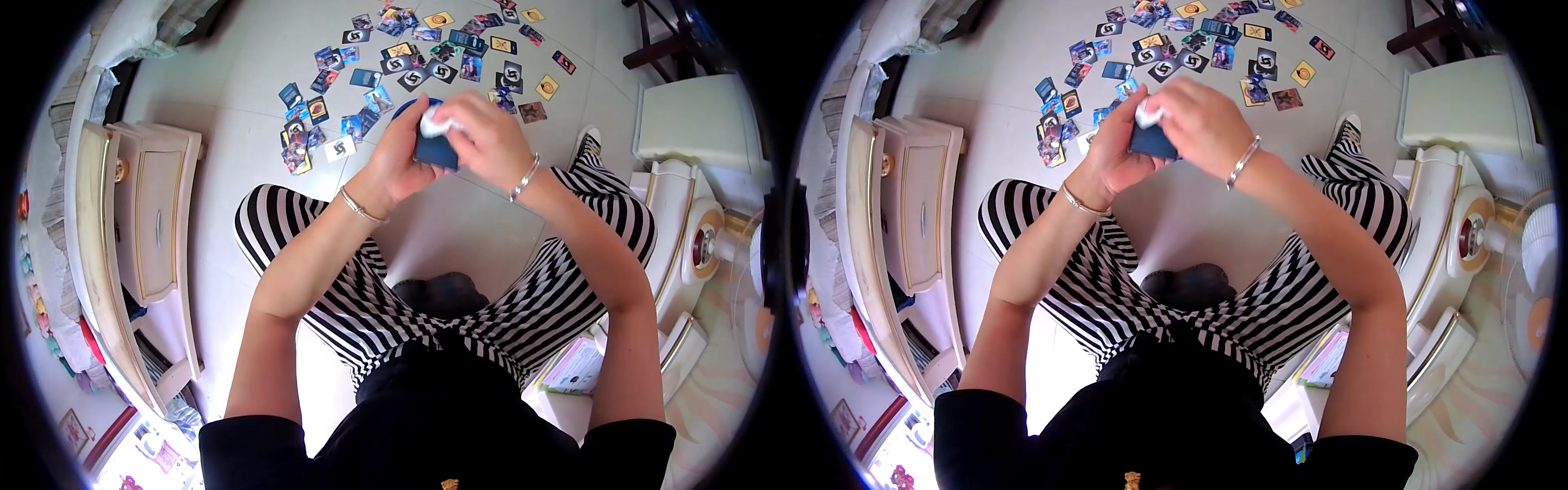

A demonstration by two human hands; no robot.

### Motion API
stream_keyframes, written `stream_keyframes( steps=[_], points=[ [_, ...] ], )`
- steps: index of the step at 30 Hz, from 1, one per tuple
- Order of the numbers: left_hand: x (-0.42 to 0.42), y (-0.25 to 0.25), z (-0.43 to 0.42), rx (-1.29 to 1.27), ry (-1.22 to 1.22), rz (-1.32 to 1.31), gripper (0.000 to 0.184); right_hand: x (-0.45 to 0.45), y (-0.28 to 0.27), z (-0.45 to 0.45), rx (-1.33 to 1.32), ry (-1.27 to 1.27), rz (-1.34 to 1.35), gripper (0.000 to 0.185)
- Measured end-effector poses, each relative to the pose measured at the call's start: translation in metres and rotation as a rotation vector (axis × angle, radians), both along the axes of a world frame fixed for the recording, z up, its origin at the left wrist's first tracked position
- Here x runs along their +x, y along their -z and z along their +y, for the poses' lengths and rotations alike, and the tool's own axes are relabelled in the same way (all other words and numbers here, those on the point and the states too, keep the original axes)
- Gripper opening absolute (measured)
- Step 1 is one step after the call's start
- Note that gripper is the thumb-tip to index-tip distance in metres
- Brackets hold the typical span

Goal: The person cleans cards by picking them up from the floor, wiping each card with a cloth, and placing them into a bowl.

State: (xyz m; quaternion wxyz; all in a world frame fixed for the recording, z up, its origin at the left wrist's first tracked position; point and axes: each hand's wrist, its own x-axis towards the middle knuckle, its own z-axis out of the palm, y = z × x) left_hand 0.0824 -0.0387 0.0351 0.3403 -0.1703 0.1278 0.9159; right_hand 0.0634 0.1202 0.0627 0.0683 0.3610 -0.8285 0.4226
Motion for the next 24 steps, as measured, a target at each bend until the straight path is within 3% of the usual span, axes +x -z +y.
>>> stream_keyframes(
  steps=[3,5,8,11,12,13,15,18,20,24],
  points=[
    [0.002,0.0,0.004,-0.132,-0.024,0.048,0.051,0.018,0.001,-0.002,-0.018,-0.248,0.12,0.026],
    [0.003,-0.003,0.003,-0.076,-0.017,0.077,0.05,0.023,0.002,-0.006,-0.019,-0.264,0.112,0.027],
    [0.006,-0.014,0.004,-0.025,0.011,0.046,0.05,0.005,0.004,-0.007,-0.056,-0.067,0.203,0.024],
    [0.009,-0.008,0.004,-0.042,-0.016,0.059,0.05,-0.016,0.008,-0.005,0.0,0.122,0.095,0.018],
    [0.005,-0.008,0.0,0.268,-0.005,0.116,0.049,-0.013,0.008,-0.004,-0.003,0.119,0.099,0.018],
    [0.004,-0.007,0.0,0.265,-0.011,0.12,0.049,-0.006,0.009,-0.003,0.025,0.022,0.095,0.02],
    [0.002,-0.012,0.005,-0.08,-0.167,0.091,0.049,0.015,0.01,-0.003,0.054,-0.147,0.127,0.023],
    [0.002,-0.014,0.005,-0.073,-0.146,0.096,0.049,0.026,0.006,-0.001,0.031,-0.189,0.085,0.025],
    [0.003,-0.014,0.006,-0.069,-0.098,0.132,0.05,0.013,0.012,0.005,0.076,-0.023,0.094,0.024],
    [0.001,-0.011,0.004,-0.178,-0.088,0.163,0.044,-0.007,0.006,0.006,0.076,0.039,0.013,0.018]
  ],
)
